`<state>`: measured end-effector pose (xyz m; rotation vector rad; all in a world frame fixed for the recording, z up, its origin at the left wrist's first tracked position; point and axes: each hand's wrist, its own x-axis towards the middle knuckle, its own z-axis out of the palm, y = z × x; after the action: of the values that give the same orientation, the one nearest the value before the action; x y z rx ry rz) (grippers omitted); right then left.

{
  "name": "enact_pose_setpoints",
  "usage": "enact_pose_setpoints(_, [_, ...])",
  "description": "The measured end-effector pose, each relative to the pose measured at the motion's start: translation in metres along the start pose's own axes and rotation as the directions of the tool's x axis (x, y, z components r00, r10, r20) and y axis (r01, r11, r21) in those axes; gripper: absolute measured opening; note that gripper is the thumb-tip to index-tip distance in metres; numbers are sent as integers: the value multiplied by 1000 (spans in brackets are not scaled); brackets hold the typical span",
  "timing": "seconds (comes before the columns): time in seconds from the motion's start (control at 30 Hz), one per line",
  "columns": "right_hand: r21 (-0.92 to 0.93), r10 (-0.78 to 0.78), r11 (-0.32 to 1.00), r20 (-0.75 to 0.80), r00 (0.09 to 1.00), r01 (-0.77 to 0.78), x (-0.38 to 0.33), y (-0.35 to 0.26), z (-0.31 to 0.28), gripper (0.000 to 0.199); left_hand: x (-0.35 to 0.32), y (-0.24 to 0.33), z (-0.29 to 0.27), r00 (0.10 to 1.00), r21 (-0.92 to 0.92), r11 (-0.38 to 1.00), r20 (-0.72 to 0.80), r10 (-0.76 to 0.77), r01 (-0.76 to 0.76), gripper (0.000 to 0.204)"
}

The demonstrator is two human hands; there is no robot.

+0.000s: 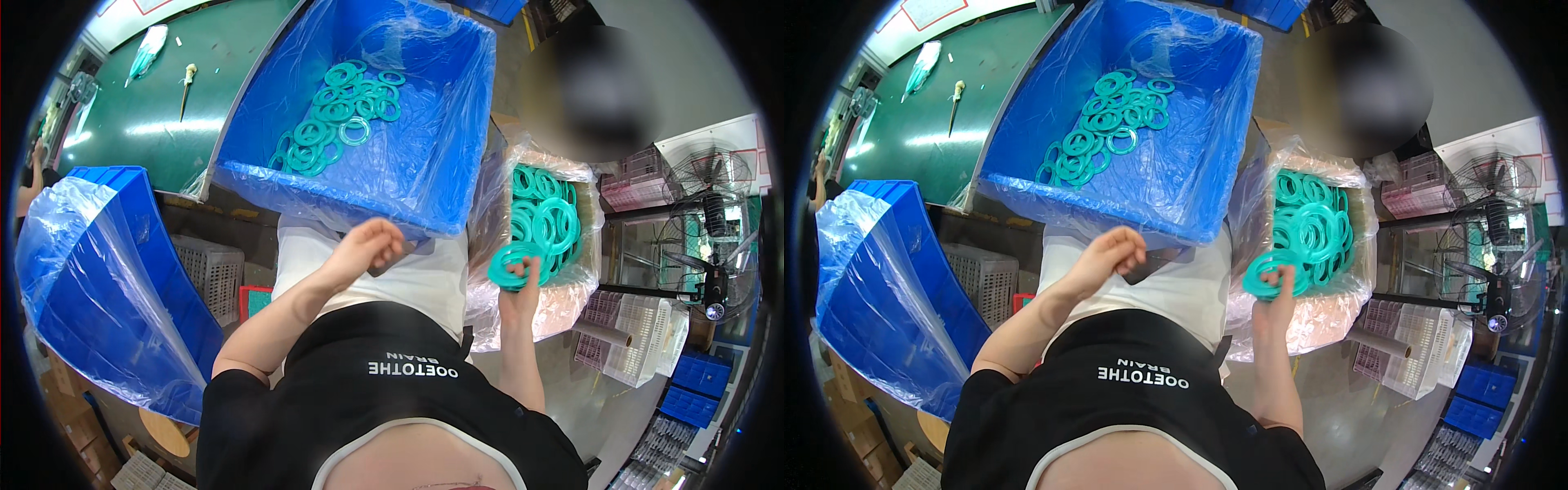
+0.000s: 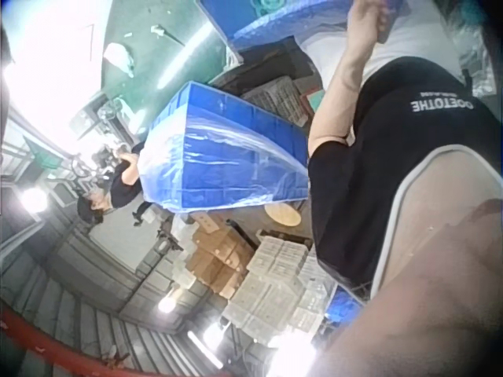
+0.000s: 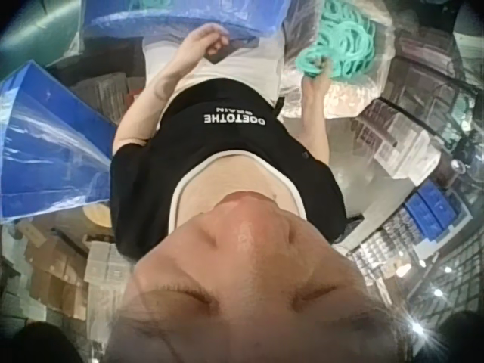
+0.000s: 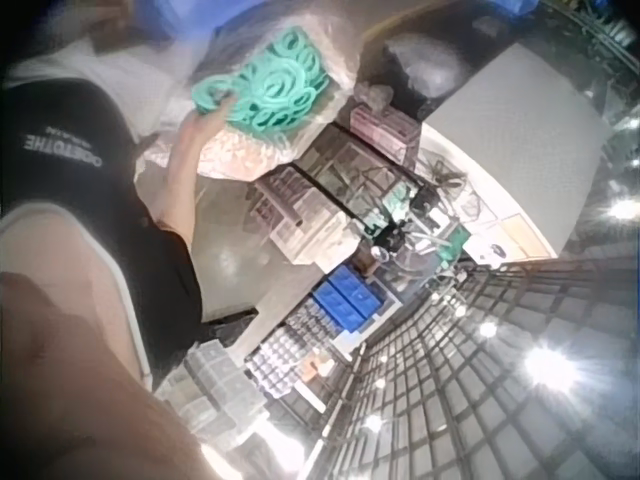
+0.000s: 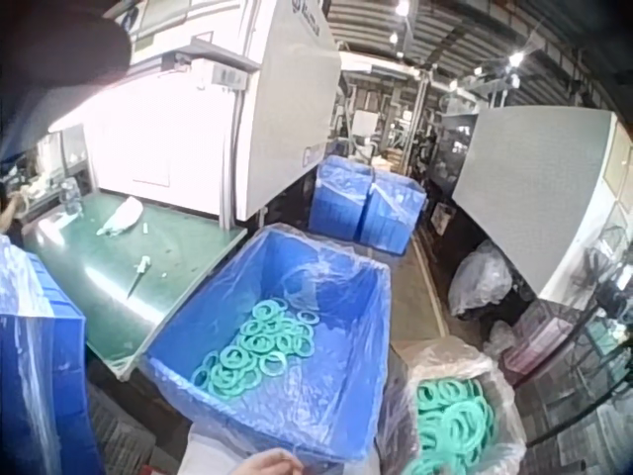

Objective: The recorder is counting and stacking green plastic rings into a blue bin.

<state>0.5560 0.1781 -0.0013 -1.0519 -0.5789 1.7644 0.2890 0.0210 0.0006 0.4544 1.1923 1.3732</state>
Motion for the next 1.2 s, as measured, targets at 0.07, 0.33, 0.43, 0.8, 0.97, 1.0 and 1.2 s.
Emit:
enact_pose_setpoints(0.07, [-361, -30, 931, 85, 996, 59, -15, 11, 9, 27, -1, -12, 4, 993, -61, 997, 110, -30, 37, 14])
enact_pose_setpoints(0.33, [-623, 7, 159, 777, 630, 766, -55, 59, 48, 35, -10, -37, 42, 995, 387, 916, 52, 90, -103, 26])
enact_pose_setpoints(0.43, [-606, 19, 155, 791, 611, 780, -56, 64, 47, 34, -7, -47, 43, 970, 340, 911, 25, 240, -234, 25])
enact_pose_setpoints(0.8, [-475, 89, 880, 190, 978, 12, -44, 42, 50, 18, -26, -21, 18, 977, -278, 956, 211, -29, 88, 29])
enact_pose_setpoints(0.97, [-457, 364, 868, 316, 876, -195, -41, 48, 43, 29, -23, -23, 12, 987, 44, 999, 159, -31, 24, 29])
enact_pose_setpoints(1.0, [-456, 367, 867, 318, 874, -198, -45, 49, 48, 29, -20, -31, 11, 987, 46, 999, 155, -31, 24, 29])
enact_pose_setpoints(1.2, [-529, 128, 847, 284, 950, 44, -63, 54, 59, 24, -26, -11, 21, 983, 740, 672, -114, 142, -11, 25])
